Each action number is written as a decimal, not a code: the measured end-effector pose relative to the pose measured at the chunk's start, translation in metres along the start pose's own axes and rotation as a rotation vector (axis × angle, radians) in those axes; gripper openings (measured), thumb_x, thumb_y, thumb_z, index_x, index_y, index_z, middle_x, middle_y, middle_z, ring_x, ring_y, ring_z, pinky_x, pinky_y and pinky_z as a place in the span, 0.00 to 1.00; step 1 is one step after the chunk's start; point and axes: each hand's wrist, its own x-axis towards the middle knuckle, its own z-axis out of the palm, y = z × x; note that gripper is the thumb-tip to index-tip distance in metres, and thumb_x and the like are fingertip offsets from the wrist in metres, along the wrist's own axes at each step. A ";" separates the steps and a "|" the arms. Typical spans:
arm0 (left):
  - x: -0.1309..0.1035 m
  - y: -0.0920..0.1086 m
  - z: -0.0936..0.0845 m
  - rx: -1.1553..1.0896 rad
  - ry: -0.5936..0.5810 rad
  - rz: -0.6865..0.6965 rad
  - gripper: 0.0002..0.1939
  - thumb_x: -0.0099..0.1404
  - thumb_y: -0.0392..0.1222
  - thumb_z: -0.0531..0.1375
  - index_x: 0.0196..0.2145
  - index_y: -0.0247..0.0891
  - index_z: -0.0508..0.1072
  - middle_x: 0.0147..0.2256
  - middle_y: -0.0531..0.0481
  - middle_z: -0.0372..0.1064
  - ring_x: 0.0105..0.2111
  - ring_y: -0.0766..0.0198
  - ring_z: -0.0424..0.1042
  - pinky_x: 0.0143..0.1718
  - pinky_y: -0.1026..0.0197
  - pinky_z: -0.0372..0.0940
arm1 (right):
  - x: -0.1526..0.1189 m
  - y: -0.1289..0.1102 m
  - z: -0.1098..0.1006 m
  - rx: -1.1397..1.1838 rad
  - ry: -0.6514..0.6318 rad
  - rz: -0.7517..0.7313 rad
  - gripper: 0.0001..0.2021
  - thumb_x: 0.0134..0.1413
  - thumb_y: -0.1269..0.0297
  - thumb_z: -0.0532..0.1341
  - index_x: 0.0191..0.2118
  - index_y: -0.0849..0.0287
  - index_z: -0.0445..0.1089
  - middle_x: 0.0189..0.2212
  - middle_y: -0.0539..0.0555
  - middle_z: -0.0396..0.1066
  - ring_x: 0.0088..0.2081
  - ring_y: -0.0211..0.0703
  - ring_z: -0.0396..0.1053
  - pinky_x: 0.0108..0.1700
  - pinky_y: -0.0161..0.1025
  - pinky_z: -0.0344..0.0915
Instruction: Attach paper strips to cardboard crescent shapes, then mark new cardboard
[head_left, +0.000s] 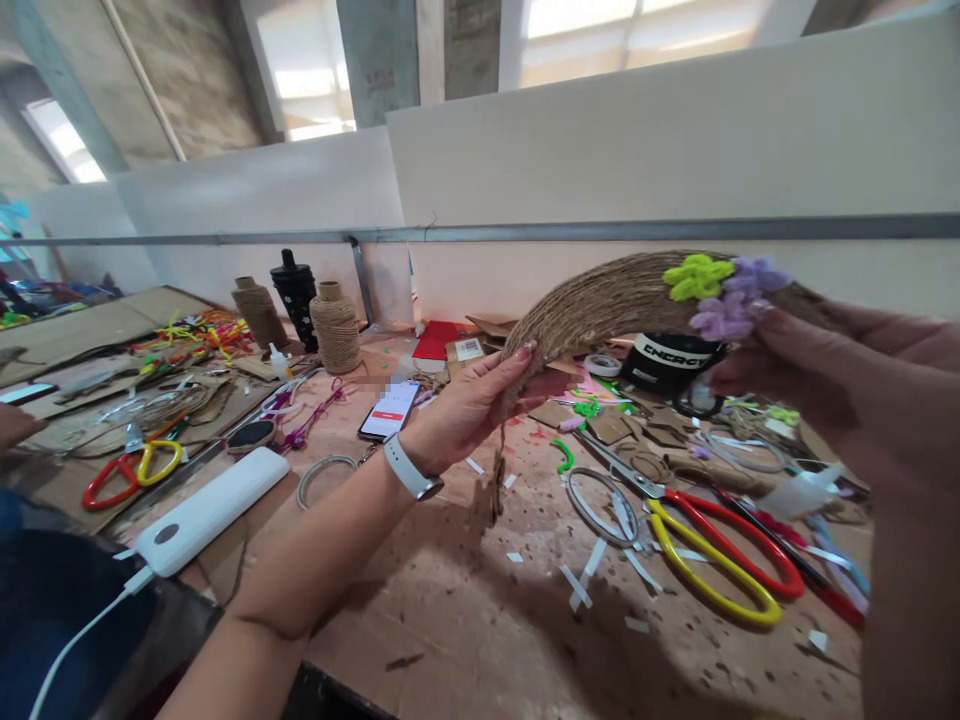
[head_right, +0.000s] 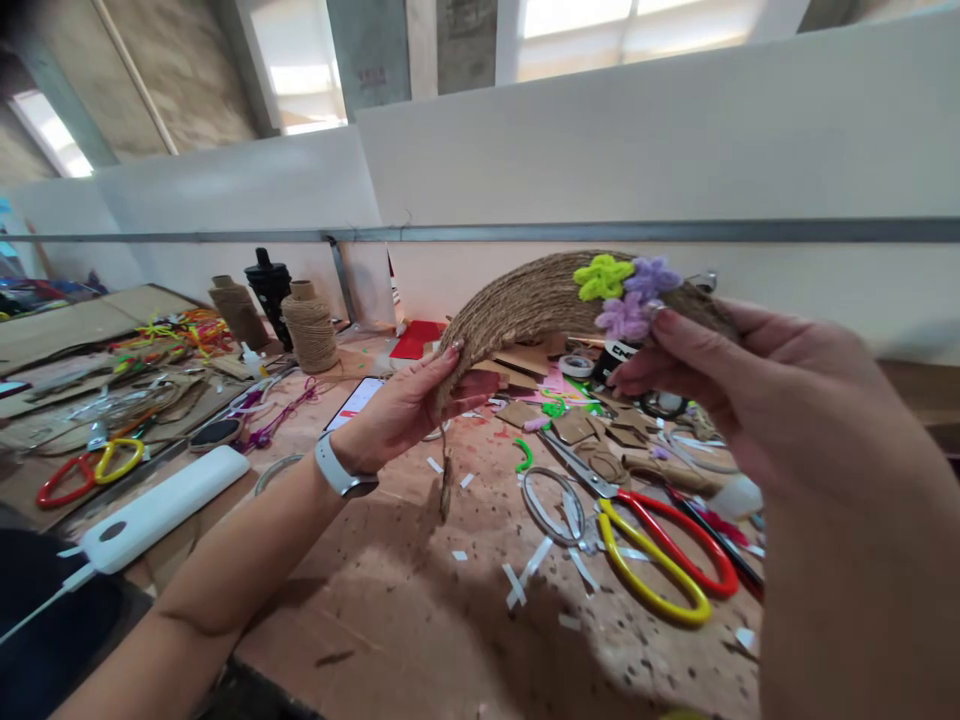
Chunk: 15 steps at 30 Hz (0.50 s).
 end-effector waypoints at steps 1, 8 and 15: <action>0.001 0.000 -0.001 0.008 0.001 0.003 0.11 0.67 0.43 0.57 0.44 0.39 0.76 0.38 0.45 0.77 0.41 0.58 0.76 0.54 0.52 0.64 | 0.001 -0.001 0.002 0.017 0.009 -0.001 0.17 0.33 0.58 0.76 0.32 0.59 0.79 0.24 0.54 0.75 0.22 0.39 0.73 0.25 0.32 0.76; 0.009 -0.007 -0.016 0.142 -0.066 0.035 0.15 0.63 0.49 0.61 0.36 0.33 0.78 0.40 0.42 0.76 0.42 0.56 0.76 0.54 0.54 0.62 | 0.011 -0.002 0.004 0.109 0.185 0.006 0.07 0.39 0.67 0.73 0.28 0.61 0.78 0.25 0.52 0.75 0.21 0.37 0.72 0.26 0.32 0.76; 0.011 -0.011 -0.017 0.289 0.019 0.173 0.16 0.57 0.52 0.65 0.27 0.34 0.77 0.29 0.48 0.76 0.32 0.61 0.77 0.39 0.62 0.66 | 0.011 -0.004 0.015 0.118 0.163 0.038 0.05 0.45 0.68 0.71 0.27 0.62 0.76 0.25 0.51 0.73 0.21 0.34 0.71 0.25 0.30 0.75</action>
